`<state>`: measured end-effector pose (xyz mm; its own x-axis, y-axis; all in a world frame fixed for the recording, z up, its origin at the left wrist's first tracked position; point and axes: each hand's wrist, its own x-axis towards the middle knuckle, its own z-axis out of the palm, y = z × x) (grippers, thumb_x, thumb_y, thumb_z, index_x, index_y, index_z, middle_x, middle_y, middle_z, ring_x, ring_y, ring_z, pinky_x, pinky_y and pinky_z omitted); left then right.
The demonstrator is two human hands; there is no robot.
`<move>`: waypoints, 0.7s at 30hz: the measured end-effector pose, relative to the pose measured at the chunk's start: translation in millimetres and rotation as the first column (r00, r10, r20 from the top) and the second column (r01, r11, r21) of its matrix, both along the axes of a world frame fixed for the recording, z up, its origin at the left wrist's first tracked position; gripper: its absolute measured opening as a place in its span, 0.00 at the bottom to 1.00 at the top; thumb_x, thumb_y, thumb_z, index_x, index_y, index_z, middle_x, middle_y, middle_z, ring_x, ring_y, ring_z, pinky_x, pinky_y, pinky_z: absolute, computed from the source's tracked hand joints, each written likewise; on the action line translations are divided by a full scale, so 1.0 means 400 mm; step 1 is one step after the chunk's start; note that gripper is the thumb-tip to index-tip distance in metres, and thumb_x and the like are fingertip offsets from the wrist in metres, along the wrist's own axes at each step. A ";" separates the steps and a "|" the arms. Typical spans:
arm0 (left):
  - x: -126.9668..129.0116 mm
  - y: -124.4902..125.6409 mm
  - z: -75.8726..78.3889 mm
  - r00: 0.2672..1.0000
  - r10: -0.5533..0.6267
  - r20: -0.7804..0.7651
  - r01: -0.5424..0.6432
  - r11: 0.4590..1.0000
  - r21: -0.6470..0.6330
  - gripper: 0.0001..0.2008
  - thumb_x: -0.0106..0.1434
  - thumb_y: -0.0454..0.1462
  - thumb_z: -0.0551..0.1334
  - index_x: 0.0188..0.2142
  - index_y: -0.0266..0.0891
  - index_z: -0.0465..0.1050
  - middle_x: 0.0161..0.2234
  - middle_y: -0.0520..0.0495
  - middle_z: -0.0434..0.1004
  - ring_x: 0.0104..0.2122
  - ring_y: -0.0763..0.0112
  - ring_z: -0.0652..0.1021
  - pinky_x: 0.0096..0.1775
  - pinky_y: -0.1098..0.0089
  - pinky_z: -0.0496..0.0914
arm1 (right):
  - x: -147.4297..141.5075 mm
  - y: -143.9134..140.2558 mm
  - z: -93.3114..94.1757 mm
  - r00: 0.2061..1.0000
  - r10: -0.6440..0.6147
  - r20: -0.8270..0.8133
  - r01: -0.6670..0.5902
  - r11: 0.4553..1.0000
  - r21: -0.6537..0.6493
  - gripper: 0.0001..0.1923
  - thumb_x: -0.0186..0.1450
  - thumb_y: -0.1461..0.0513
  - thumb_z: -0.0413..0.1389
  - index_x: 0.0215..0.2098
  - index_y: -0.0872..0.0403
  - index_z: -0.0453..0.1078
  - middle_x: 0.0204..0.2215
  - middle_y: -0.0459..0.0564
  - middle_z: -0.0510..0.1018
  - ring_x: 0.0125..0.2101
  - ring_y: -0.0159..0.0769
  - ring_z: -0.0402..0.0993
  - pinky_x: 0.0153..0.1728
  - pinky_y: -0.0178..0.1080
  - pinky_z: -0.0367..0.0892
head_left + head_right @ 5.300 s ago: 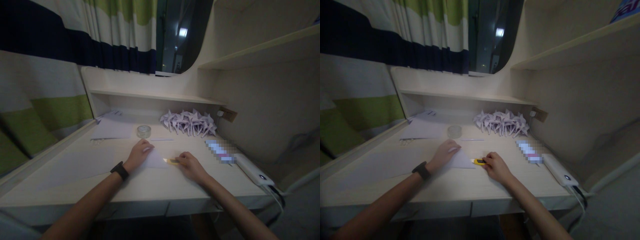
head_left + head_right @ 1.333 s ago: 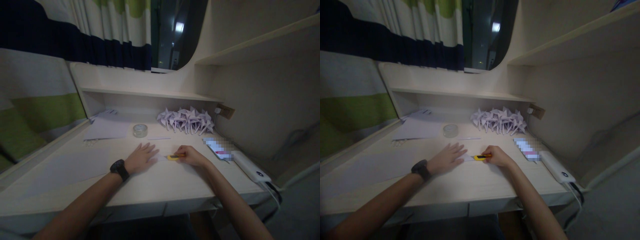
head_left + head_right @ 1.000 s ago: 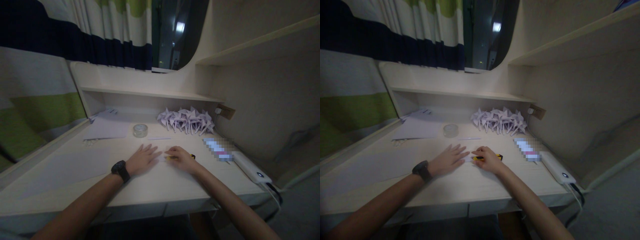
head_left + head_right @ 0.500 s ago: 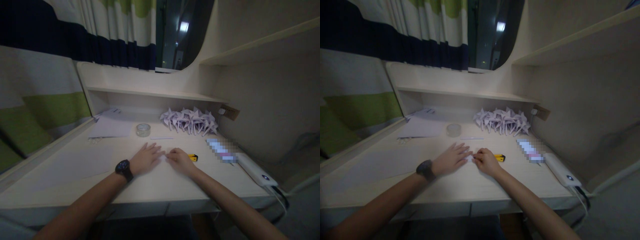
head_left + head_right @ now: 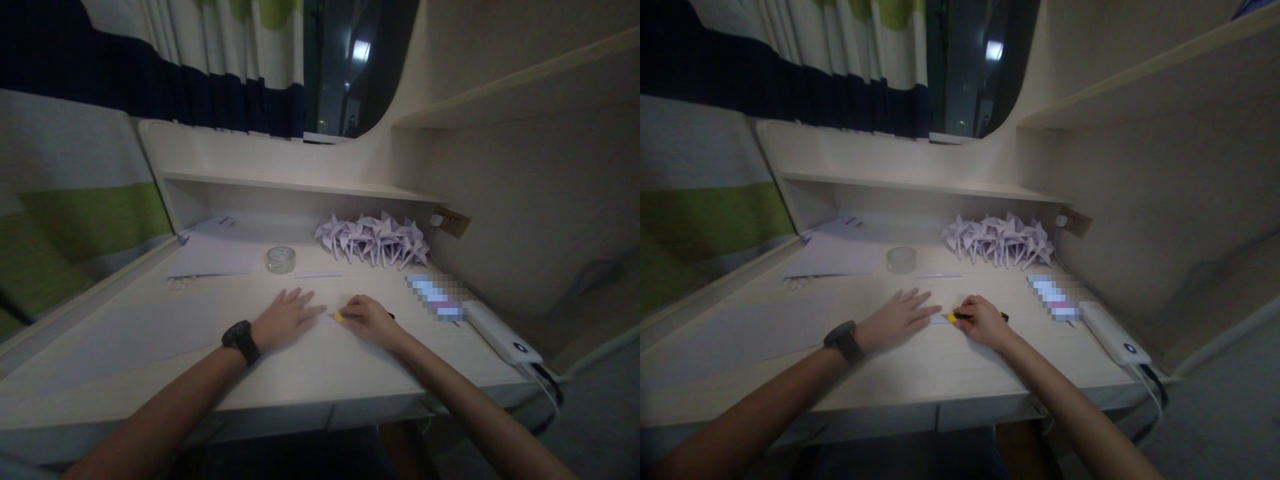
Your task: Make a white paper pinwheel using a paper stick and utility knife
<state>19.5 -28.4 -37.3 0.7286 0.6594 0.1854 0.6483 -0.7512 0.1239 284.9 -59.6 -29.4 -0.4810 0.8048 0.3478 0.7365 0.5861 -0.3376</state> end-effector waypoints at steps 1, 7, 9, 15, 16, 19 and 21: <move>-0.001 0.001 -0.001 1.000 -0.002 -0.002 0.002 1.000 0.001 0.23 0.71 0.52 0.42 0.62 0.61 0.57 0.66 0.47 0.55 0.64 0.46 0.57 0.58 0.40 0.50 | 0.001 -0.002 0.000 1.000 -0.001 0.004 0.001 1.000 -0.004 0.11 0.64 0.59 0.58 0.43 0.51 0.78 0.36 0.53 0.76 0.38 0.39 0.71 0.40 0.38 0.65; -0.007 0.006 -0.008 1.000 -0.010 0.017 0.010 1.000 -0.002 0.24 0.70 0.54 0.43 0.63 0.59 0.57 0.66 0.47 0.52 0.64 0.46 0.55 0.59 0.40 0.49 | 0.011 0.001 0.000 1.000 -0.024 0.002 0.024 1.000 -0.010 0.10 0.63 0.59 0.59 0.41 0.51 0.79 0.35 0.52 0.77 0.36 0.38 0.71 0.38 0.37 0.64; -0.007 0.006 -0.009 1.000 -0.010 0.022 0.011 1.000 -0.011 0.25 0.70 0.54 0.44 0.63 0.58 0.57 0.67 0.48 0.52 0.64 0.46 0.55 0.59 0.41 0.48 | 0.013 0.002 0.004 1.000 -0.015 0.000 0.015 1.000 -0.021 0.10 0.63 0.60 0.59 0.41 0.51 0.79 0.35 0.52 0.77 0.35 0.37 0.72 0.38 0.37 0.64; -0.003 0.001 -0.003 1.000 -0.014 -0.001 0.014 1.000 -0.021 0.26 0.71 0.53 0.41 0.64 0.55 0.56 0.67 0.45 0.51 0.65 0.50 0.53 0.61 0.45 0.46 | 0.005 -0.008 0.025 0.999 0.042 -0.009 -0.042 0.995 -0.087 0.09 0.63 0.62 0.59 0.41 0.53 0.79 0.34 0.51 0.77 0.34 0.36 0.72 0.37 0.35 0.64; -0.002 0.001 -0.003 1.000 -0.013 -0.004 0.013 1.000 -0.020 0.26 0.71 0.53 0.41 0.64 0.55 0.56 0.67 0.45 0.51 0.65 0.50 0.53 0.61 0.45 0.46 | 0.003 -0.010 0.027 0.999 0.047 -0.014 -0.048 0.995 -0.087 0.10 0.63 0.61 0.59 0.41 0.52 0.79 0.34 0.51 0.77 0.35 0.36 0.73 0.37 0.35 0.64; -0.002 0.001 -0.006 1.000 -0.003 -0.011 0.003 1.000 -0.017 0.26 0.70 0.53 0.41 0.64 0.56 0.55 0.67 0.47 0.50 0.65 0.50 0.53 0.60 0.44 0.47 | -0.003 -0.015 0.030 0.997 0.070 -0.019 -0.072 0.994 -0.086 0.09 0.64 0.60 0.58 0.40 0.52 0.79 0.33 0.51 0.77 0.34 0.36 0.72 0.37 0.35 0.64; -0.002 0.002 -0.009 1.000 -0.002 -0.011 0.002 1.000 -0.012 0.25 0.71 0.52 0.42 0.64 0.58 0.54 0.67 0.47 0.50 0.65 0.50 0.54 0.60 0.42 0.47 | -0.007 -0.019 0.030 0.997 0.079 -0.009 -0.079 0.993 -0.083 0.09 0.64 0.60 0.58 0.39 0.53 0.79 0.33 0.51 0.76 0.34 0.35 0.72 0.36 0.35 0.64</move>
<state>18.6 -27.5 -40.9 0.7320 0.6600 0.1691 0.6482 -0.7510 0.1257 282.2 -67.1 -17.6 -0.5424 0.7905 0.2844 0.6868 0.6122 -0.3918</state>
